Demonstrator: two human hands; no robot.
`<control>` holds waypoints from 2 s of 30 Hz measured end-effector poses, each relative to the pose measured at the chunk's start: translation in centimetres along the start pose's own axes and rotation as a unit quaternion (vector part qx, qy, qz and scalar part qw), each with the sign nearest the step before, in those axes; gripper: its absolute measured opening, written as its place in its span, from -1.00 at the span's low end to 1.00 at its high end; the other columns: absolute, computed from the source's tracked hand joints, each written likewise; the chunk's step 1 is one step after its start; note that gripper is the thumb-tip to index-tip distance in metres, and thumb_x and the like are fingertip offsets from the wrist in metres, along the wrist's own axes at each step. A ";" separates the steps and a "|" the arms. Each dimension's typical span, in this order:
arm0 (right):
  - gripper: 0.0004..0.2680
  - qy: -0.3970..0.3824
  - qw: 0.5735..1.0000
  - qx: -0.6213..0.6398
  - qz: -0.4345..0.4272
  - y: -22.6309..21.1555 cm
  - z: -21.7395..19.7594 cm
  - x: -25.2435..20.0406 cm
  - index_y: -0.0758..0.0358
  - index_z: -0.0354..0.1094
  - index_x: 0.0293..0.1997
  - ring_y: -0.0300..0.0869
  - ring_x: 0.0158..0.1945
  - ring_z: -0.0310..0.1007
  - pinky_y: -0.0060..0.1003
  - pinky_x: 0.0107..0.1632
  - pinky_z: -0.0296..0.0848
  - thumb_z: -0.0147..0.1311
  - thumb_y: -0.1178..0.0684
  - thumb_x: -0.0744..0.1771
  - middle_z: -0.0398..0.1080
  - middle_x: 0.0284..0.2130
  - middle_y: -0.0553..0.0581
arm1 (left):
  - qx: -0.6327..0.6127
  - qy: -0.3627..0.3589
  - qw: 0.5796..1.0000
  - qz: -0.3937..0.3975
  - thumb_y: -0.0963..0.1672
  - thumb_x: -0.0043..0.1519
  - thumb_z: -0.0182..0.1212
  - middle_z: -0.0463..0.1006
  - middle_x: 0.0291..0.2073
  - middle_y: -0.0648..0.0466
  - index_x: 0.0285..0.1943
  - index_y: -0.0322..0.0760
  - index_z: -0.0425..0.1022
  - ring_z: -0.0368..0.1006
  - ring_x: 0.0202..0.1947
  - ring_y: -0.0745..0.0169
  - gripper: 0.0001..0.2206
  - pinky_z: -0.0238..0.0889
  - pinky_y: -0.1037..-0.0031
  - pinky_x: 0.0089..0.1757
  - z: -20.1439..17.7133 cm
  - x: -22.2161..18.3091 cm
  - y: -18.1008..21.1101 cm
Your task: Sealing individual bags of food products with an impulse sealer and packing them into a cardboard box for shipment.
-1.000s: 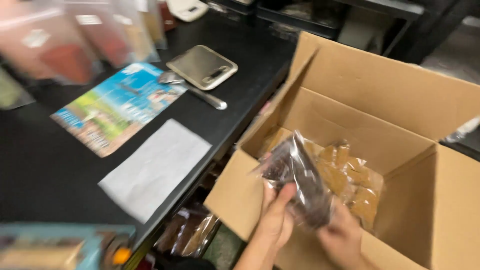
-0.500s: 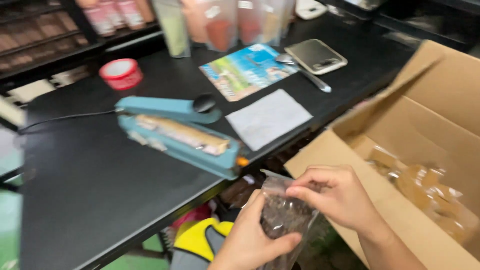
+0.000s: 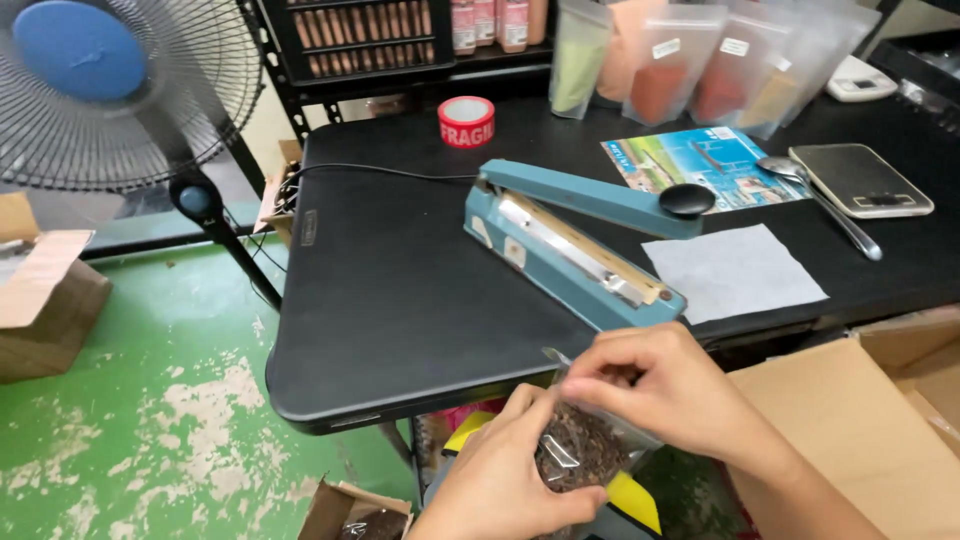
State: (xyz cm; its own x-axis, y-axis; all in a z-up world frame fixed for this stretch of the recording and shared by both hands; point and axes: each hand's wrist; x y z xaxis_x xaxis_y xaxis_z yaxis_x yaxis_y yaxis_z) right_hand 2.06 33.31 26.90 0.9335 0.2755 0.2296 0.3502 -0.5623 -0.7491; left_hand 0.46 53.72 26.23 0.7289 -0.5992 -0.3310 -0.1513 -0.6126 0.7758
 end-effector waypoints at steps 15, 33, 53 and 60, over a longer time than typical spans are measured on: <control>-0.84 0.202 0.960 -0.123 -0.153 -0.6 4.5 0.5 0.18 0.51 -0.13 -0.37 -0.37 0.54 -0.49 -0.28 0.52 0.32 0.10 0.25 0.57 -0.40 -0.03 | -0.108 0.100 0.983 -0.106 0.18 0.04 0.23 0.36 0.20 0.24 0.47 0.08 0.15 0.29 0.32 0.30 -0.23 0.25 0.33 0.08 -2.3 -1.7 -3.1; -0.85 -0.130 0.984 -0.046 -0.115 -0.3 2.2 2.1 0.14 0.51 -0.10 -0.20 -0.12 0.55 -0.31 -0.18 0.44 -0.02 0.05 0.38 0.44 -0.02 0.02 | -0.011 0.039 0.992 -0.117 0.20 0.04 0.17 0.29 0.20 0.27 0.36 0.15 0.19 0.40 0.17 0.12 -0.33 0.24 0.17 0.01 -2.3 -1.6 -2.2; -0.56 0.138 0.989 0.036 0.042 11.3 11.2 10.8 0.11 0.12 0.46 -0.08 0.18 0.22 -0.15 0.23 0.20 -0.01 0.09 0.35 0.16 0.33 0.13 | -0.089 0.496 0.836 0.218 -0.13 0.29 0.21 0.27 0.28 -0.08 0.39 -0.23 0.09 0.26 0.31 0.05 -0.48 0.05 0.20 0.31 -1.9 -2.0 -15.8; -0.40 -0.113 0.968 0.215 0.065 1.5 6.9 6.3 0.22 0.56 0.13 -0.20 -0.45 0.37 -0.38 -0.58 0.37 -0.48 -0.37 0.34 0.39 -0.40 0.15 | 0.217 0.480 0.798 0.294 -0.29 0.01 0.39 0.58 0.20 0.12 -0.02 -0.17 0.35 0.52 0.04 -0.02 -0.59 0.20 0.22 -0.09 -1.7 -1.4 -11.8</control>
State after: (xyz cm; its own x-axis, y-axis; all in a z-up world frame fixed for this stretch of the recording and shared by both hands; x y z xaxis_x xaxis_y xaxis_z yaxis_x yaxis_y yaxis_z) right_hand 7.98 39.59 22.89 0.9100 0.4145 0.0110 0.1208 -0.2397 -0.9633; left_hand 2.33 62.64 18.45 0.5909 -0.3061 0.7464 -0.7207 -0.6160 0.3179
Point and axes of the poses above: each hand's wrist, its own x-axis towards the middle knuckle, its own z-axis out of the palm, y = z × x
